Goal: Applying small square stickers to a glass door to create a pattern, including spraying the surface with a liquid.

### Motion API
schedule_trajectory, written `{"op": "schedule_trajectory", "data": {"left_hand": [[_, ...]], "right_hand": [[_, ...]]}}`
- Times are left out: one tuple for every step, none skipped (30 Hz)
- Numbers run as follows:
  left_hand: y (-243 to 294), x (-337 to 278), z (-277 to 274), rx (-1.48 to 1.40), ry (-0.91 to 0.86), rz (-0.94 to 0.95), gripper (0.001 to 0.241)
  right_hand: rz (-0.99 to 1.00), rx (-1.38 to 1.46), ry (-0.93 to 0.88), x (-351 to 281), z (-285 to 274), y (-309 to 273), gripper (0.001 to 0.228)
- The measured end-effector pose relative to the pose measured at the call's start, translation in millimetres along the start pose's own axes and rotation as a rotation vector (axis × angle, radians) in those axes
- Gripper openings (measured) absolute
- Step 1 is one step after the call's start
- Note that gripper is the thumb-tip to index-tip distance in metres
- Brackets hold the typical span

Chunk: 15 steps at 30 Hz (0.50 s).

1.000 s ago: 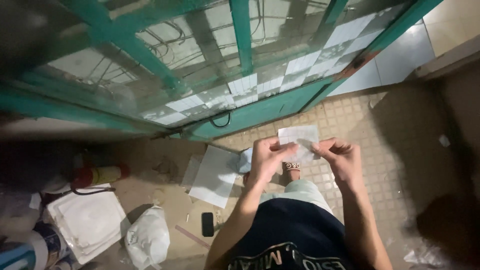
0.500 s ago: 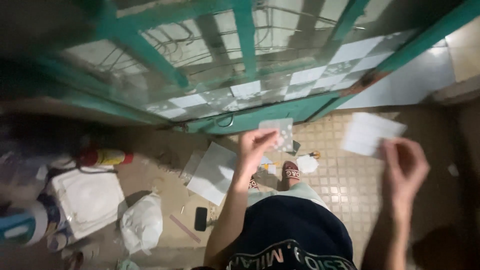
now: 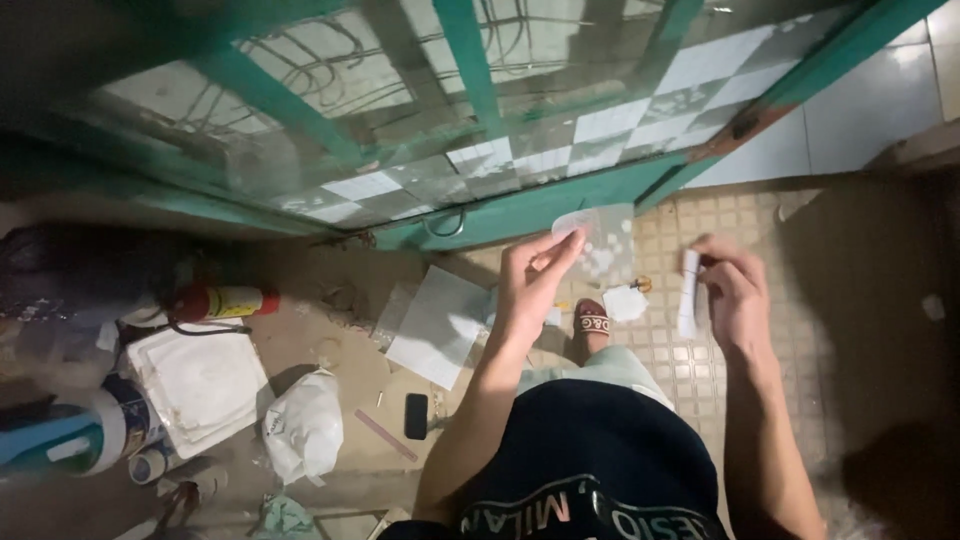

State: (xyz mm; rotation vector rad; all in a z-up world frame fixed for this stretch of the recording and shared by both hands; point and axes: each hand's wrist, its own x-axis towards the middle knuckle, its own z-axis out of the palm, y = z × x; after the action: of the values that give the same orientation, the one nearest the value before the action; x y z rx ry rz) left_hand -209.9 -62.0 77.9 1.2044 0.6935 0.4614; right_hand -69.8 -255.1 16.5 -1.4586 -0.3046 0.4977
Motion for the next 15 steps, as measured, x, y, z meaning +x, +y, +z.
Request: {"op": "schedule_trajectory", "data": {"left_hand": [[0, 1, 2, 0.001, -0.003, -0.005, 0.031], [1, 1, 4, 0.024, -0.003, 0.038, 0.029], [1, 2, 6, 0.045, -0.004, 0.081, 0.029], [2, 1, 8, 0.046, -0.007, 0.076, 0.029], [3, 1, 9, 0.08, 0.013, 0.067, 0.024], [5, 1, 9, 0.114, 0.032, 0.059, 0.02], [3, 1, 9, 0.115, 0.035, 0.056, 0.02], [1, 1, 8, 0.119, 0.033, 0.029, 0.018], [-1, 1, 7, 0.121, 0.034, 0.001, 0.017], [-2, 4, 1, 0.122, 0.038, -0.001, 0.017], [-3, 8, -5, 0.088, 0.095, -0.046, 0.022], [-4, 11, -11, 0.054, 0.152, -0.092, 0.027], [-10, 16, -19, 0.052, 0.152, -0.092, 0.027], [-16, 21, -26, 0.065, 0.215, -0.052, 0.025], [-22, 27, -33, 0.075, 0.281, -0.01, 0.026]], "right_hand": [[0.004, 0.0, 0.004, -3, 16, -25, 0.023], [0.006, -0.148, -0.066, -5, 32, -51, 0.031], [0.008, -0.296, -0.137, -6, 48, -76, 0.041], [0.012, -0.297, -0.133, -8, 53, -84, 0.041], [0.084, -0.307, -0.159, -10, 59, -92, 0.024], [0.156, -0.318, -0.185, -11, 66, -101, 0.012], [0.159, -0.317, -0.187, -12, 64, -100, 0.012], [0.153, -0.334, -0.191, -13, 62, -99, 0.008], [0.146, -0.352, -0.196, -14, 60, -99, 0.01], [0.149, -0.351, -0.201, -14, 57, -95, 0.01], [0.146, -0.353, -0.164, -14, 54, -92, 0.011], [0.143, -0.356, -0.127, -14, 51, -89, 0.012], [0.143, -0.358, -0.128, -12, 47, -80, 0.012], [0.07, -0.401, -0.099, -11, 42, -72, 0.013], [-0.007, -0.446, -0.074, -7, 37, -64, 0.014]]}}
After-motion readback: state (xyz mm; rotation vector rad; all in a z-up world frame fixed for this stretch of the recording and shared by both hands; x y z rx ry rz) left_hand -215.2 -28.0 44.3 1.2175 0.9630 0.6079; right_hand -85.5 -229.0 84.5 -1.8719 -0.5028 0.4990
